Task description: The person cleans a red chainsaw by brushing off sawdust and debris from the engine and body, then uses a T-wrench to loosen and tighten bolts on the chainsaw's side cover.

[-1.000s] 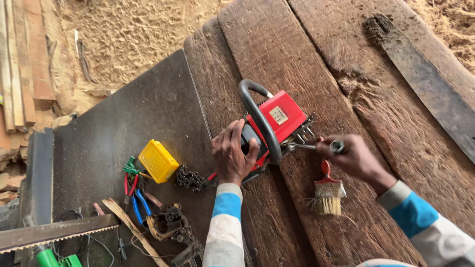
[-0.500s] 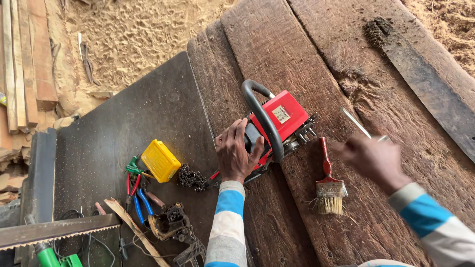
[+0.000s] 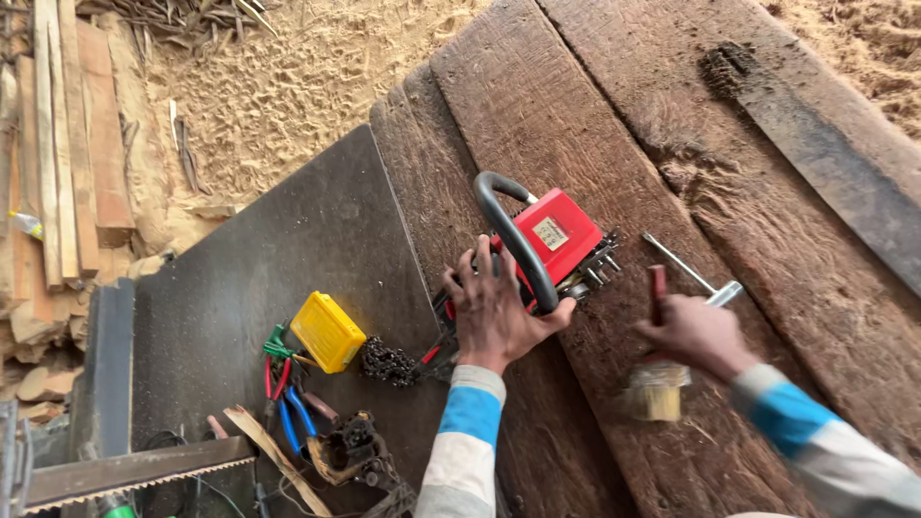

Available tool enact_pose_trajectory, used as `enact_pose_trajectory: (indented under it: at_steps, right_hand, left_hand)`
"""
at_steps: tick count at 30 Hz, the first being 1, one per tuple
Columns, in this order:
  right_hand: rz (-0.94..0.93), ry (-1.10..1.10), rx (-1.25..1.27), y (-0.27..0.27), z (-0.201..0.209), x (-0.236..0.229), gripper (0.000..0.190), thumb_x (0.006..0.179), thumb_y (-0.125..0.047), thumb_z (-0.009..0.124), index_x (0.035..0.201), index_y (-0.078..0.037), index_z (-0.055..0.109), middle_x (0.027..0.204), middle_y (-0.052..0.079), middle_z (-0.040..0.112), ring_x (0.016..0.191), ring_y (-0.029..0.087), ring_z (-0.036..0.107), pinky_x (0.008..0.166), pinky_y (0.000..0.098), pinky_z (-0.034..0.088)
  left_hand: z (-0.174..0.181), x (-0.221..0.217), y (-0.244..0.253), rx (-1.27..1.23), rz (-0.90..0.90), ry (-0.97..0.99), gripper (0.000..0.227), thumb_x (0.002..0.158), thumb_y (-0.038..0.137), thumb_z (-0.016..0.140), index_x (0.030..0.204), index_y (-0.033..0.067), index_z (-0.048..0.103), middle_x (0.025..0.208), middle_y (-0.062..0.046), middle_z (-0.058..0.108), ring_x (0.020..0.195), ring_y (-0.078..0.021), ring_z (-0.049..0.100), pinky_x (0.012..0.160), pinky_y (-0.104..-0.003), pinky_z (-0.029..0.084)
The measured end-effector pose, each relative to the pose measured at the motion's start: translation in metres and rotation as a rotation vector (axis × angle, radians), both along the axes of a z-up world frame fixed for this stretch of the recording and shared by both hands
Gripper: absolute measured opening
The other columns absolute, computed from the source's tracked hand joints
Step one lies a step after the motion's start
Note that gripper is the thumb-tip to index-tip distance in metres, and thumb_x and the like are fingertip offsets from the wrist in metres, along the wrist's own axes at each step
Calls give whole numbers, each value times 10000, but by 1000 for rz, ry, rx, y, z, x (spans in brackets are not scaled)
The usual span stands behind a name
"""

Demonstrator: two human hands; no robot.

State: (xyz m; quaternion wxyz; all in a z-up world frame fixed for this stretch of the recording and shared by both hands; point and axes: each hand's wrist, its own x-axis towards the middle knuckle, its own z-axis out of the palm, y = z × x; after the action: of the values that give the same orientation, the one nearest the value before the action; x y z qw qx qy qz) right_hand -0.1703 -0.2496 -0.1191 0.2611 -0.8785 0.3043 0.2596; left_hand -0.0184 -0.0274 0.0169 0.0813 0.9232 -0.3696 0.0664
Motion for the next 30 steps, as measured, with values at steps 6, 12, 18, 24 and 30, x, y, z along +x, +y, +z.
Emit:
enact_pose_trajectory:
  at_steps: [6, 12, 18, 24, 30]
  right_hand:
    - [-447, -475, 853, -83, -13, -61, 340, 971, -301, 683, 1080, 17, 732, 887, 174, 726, 704, 243, 677, 648, 416, 579]
    - [-478, -435, 709, -89, -48, -87, 400, 965, -360, 659, 1080, 7, 770, 914, 172, 775, 746, 259, 689, 701, 422, 585]
    - [-611, -439, 503, -59, -1, -93, 347, 981, -282, 661, 1072, 27, 788, 968, 211, 805, 800, 272, 725, 765, 441, 606]
    - [-917, -913, 901, -4, 88, -68, 204, 967, -176, 608, 1082, -38, 704, 995, 108, 772, 809, 205, 738, 718, 341, 618]
    - [-577, -1185, 336, 66, 120, -7, 152, 1035, -85, 667, 1121, 1, 759, 950, 81, 694, 832, 114, 606, 695, 249, 492]
  left_hand:
    - [13, 18, -8, 74, -24, 180, 1151, 688, 834, 612, 1493, 41, 395, 1414, -352, 438, 1295, -553, 445, 1043, -770, 299]
    - [37, 52, -9, 42, -19, 349, 875, 623, 689, 738, 1295, 134, 654, 1306, -210, 578, 1236, -443, 552, 1075, -660, 362]
    - [41, 76, -4, -43, -18, 450, 707, 623, 687, 741, 1061, 132, 735, 1124, -113, 714, 1111, -340, 677, 1009, -503, 498]
    - [35, 94, 3, -111, -31, 460, 682, 614, 669, 789, 967, 88, 723, 1038, -136, 712, 1024, -356, 694, 928, -515, 521]
    - [30, 106, 9, -153, -57, 592, 699, 592, 689, 753, 951, 91, 707, 1023, -140, 724, 1012, -336, 715, 919, -477, 549]
